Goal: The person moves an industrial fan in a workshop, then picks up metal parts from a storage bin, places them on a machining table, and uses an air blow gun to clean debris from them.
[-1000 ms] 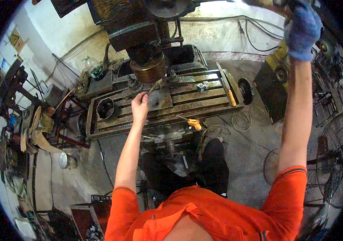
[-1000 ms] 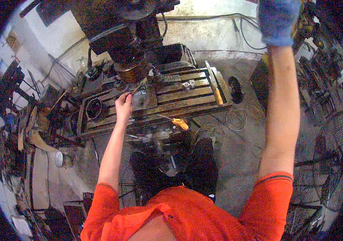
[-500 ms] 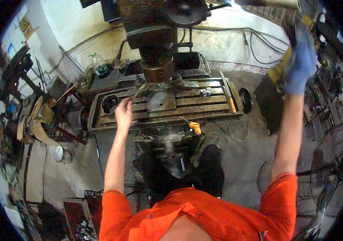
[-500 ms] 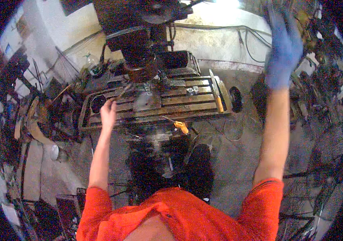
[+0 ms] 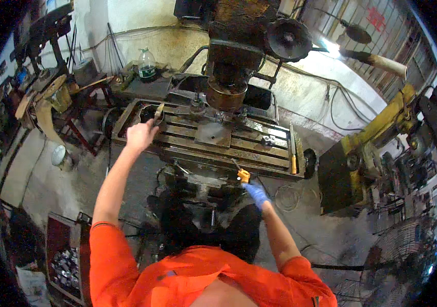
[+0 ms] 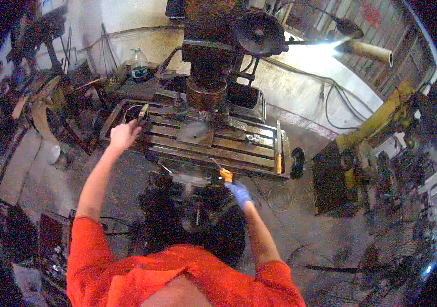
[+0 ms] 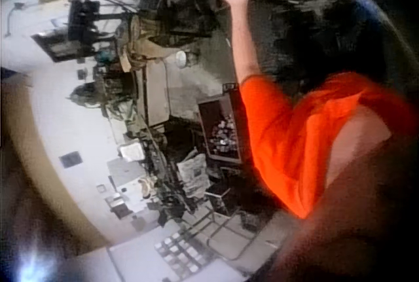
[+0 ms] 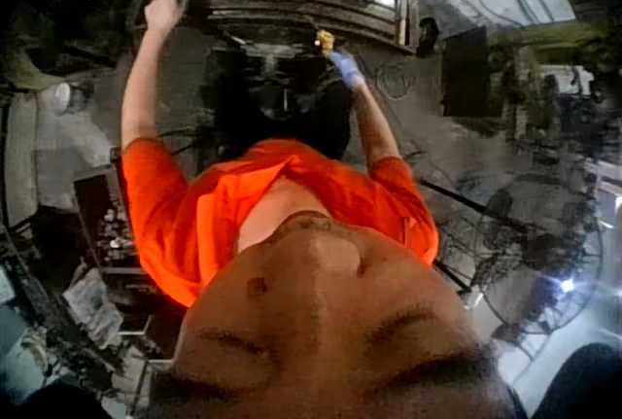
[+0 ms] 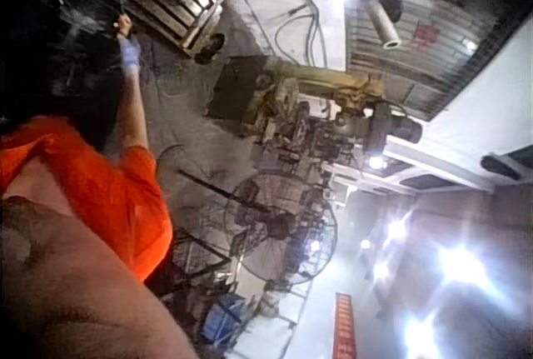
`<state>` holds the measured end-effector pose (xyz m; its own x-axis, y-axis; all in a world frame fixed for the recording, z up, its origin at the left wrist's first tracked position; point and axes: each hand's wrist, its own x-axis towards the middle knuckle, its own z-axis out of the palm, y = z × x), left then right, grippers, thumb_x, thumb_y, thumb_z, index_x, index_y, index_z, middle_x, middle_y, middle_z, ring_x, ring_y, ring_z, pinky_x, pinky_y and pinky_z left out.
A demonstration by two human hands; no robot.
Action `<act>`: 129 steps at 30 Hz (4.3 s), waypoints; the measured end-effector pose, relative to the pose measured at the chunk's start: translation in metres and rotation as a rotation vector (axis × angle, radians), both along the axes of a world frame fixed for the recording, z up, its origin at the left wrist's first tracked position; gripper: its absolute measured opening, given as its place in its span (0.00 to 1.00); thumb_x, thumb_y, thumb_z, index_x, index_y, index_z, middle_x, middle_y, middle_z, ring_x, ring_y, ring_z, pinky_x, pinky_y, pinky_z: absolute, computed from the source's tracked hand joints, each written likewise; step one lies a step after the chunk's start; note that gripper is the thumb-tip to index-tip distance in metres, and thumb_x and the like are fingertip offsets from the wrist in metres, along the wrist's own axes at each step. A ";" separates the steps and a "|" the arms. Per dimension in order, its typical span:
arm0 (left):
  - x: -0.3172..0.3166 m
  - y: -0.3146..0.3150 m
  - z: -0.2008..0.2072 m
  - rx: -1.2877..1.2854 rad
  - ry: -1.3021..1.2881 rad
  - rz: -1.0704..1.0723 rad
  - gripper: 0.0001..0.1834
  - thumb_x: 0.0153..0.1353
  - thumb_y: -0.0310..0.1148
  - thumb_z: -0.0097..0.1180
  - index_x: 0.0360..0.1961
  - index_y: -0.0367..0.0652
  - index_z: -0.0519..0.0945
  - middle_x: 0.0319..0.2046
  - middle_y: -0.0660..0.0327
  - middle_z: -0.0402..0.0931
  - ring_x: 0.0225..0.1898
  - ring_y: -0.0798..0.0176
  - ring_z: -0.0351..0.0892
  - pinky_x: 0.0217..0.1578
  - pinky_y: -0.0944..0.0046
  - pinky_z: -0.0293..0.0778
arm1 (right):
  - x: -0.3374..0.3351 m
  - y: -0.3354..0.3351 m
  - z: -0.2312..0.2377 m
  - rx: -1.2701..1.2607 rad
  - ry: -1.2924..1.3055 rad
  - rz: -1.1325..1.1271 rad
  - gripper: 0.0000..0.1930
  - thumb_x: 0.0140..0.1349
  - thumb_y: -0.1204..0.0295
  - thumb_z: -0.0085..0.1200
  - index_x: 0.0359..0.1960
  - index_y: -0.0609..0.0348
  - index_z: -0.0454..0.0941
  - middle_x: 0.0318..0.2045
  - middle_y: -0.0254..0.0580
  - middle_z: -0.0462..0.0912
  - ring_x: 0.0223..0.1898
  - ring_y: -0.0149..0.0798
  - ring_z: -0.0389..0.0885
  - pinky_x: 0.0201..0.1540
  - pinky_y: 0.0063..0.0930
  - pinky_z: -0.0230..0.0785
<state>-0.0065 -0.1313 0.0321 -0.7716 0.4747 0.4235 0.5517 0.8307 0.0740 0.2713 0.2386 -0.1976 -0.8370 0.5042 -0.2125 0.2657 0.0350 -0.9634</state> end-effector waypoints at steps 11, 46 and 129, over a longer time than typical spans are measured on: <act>-0.004 -0.188 -0.105 0.841 -0.372 0.127 0.22 0.46 0.20 0.50 0.47 0.33 0.72 0.33 0.53 0.78 0.34 0.64 0.77 0.36 0.66 0.71 | -0.006 -0.075 0.108 0.286 0.259 -0.310 0.23 0.46 0.62 0.63 0.42 0.60 0.72 0.29 0.35 0.77 0.23 0.26 0.71 0.24 0.22 0.66; 0.108 -0.050 -0.091 1.059 -1.273 -0.299 0.22 0.49 0.24 0.55 0.48 0.33 0.71 0.39 0.55 0.76 0.38 0.64 0.77 0.40 0.67 0.73 | 0.006 -0.181 0.289 1.054 -0.433 0.817 0.25 0.49 0.46 0.49 0.21 0.59 0.77 0.21 0.56 0.76 0.26 0.55 0.76 0.29 0.43 0.66; 0.007 0.184 -0.041 0.229 -0.139 -0.344 0.10 0.47 0.31 0.54 0.34 0.47 0.78 0.30 0.55 0.76 0.33 0.51 0.76 0.36 0.52 0.71 | 0.016 -0.042 0.167 0.498 -0.238 0.088 0.22 0.45 0.64 0.62 0.40 0.68 0.76 0.36 0.49 0.81 0.37 0.34 0.79 0.43 0.25 0.69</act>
<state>0.0004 0.0529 -0.0085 -0.6421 0.6200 0.4509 0.7652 0.5536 0.3285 0.2878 0.1963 -0.0311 -0.8386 0.5222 -0.1551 0.4496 0.5026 -0.7384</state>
